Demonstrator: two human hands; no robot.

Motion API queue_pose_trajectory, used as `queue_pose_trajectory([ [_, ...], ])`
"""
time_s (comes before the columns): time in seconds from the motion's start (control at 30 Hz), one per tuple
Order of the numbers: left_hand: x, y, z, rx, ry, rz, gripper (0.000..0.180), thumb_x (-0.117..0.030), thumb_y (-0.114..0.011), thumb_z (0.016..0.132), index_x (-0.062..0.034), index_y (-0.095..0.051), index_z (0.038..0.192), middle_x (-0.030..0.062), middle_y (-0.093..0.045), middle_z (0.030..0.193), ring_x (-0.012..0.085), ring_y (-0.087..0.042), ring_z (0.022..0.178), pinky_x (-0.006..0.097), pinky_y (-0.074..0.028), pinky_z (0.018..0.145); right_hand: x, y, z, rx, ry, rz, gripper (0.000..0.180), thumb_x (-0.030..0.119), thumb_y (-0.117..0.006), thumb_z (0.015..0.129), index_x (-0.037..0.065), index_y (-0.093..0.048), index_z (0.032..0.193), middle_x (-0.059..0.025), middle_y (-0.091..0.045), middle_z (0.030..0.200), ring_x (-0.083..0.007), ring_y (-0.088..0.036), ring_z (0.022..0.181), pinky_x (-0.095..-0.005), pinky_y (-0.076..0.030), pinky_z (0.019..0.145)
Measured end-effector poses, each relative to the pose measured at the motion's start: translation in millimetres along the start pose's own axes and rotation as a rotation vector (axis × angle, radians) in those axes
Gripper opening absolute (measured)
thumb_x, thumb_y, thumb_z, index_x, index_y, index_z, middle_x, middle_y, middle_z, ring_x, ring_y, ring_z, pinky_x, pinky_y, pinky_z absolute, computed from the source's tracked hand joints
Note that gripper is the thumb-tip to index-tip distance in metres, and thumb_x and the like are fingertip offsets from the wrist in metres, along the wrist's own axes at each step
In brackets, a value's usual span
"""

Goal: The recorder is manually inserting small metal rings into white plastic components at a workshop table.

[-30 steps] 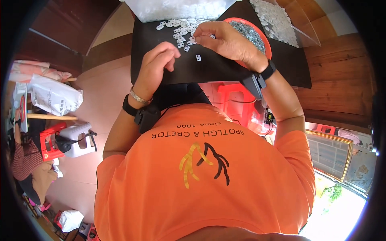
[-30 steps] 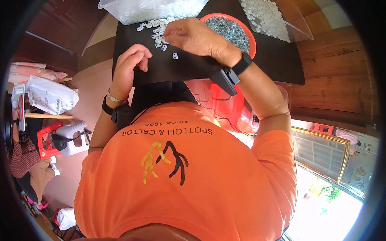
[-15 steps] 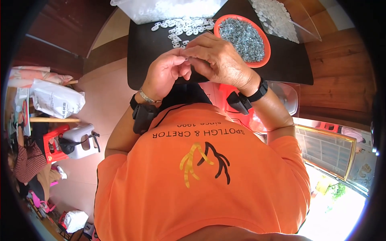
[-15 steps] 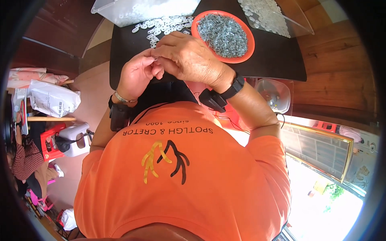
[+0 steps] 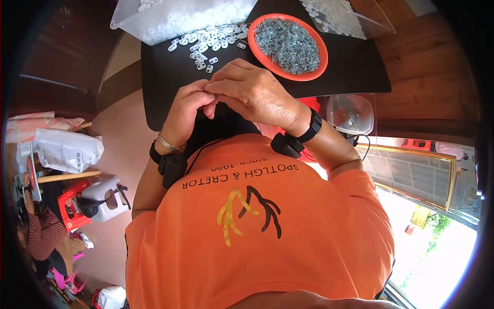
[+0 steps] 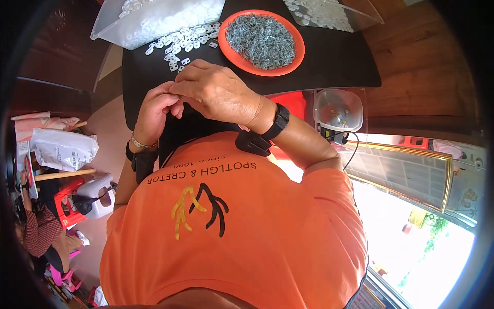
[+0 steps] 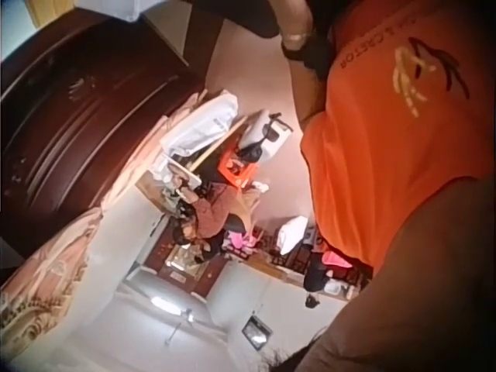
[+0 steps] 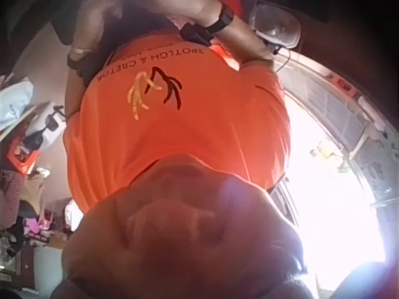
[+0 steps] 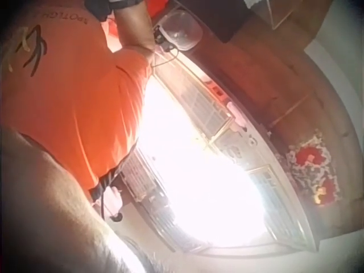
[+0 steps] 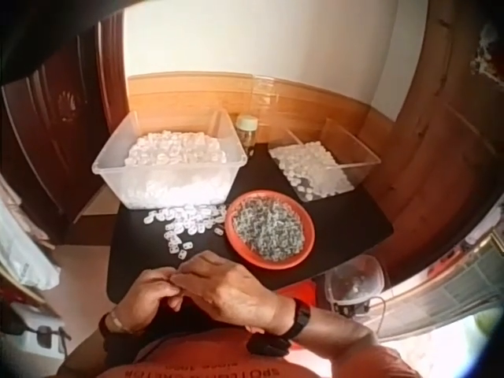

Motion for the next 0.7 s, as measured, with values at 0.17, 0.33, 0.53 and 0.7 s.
queue_pose_trajectory([
  [0.17, 2, 3, -1, -0.023, 0.013, 0.013, 0.017, -0.016, -0.052, 0.085, -0.002, -0.057, 0.076, 0.0005, -0.048, 0.061, 0.0102, -0.048, 0.057, 0.023, -0.039, 0.057, -13, 25, 0, -0.003, -0.049, -0.068, 0.027, 0.004, -0.075, 0.07, 0.009, -0.069, 0.096, -0.0057, -0.065, 0.093, -0.0253, -0.062, 0.088, -0.0348, -0.053, 0.074],
  [0.33, 9, 13, -1, -0.092, -0.026, -0.046, 0.017, -0.016, -0.054, 0.085, -0.0021, -0.058, 0.077, -0.0005, -0.047, 0.059, 0.0096, -0.049, 0.055, 0.022, -0.035, 0.054, -74, 56, -8, 0.172, -0.066, -0.447, 0.013, 0.008, -0.07, 0.074, 0.009, -0.068, 0.087, -0.005, -0.062, 0.087, -0.0264, -0.06, 0.087, -0.0371, -0.05, 0.074],
  [0.53, 9, 13, -1, -0.107, -0.057, -0.055, 0.018, -0.017, -0.054, 0.086, -0.0014, -0.059, 0.079, -0.0009, -0.046, 0.059, 0.0091, -0.048, 0.054, 0.022, -0.033, 0.053, -100, 36, -20, 0.419, 0.008, -0.55, 0.004, 0.013, -0.064, 0.076, 0.01, -0.066, 0.079, -0.0038, -0.059, 0.083, -0.0239, -0.057, 0.09, -0.0365, -0.049, 0.076],
  [0.7, 10, 15, -2, -0.108, -0.066, -0.038, 0.018, -0.017, -0.054, 0.086, -0.0007, -0.059, 0.079, -0.0009, -0.046, 0.059, 0.0088, -0.047, 0.054, 0.022, -0.033, 0.053, -106, 26, -21, 0.459, 0.028, -0.588, 0.004, 0.009, -0.064, 0.075, 0.008, -0.064, 0.078, -0.0039, -0.057, 0.083, -0.0245, -0.055, 0.09, -0.0366, -0.048, 0.078],
])
Point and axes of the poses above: each hand's wrist, its own z-axis towards the middle knuckle, its own y-axis out of the back of the hand, x = y × z, the point moved 10 cm from there along z, towards the middle knuckle
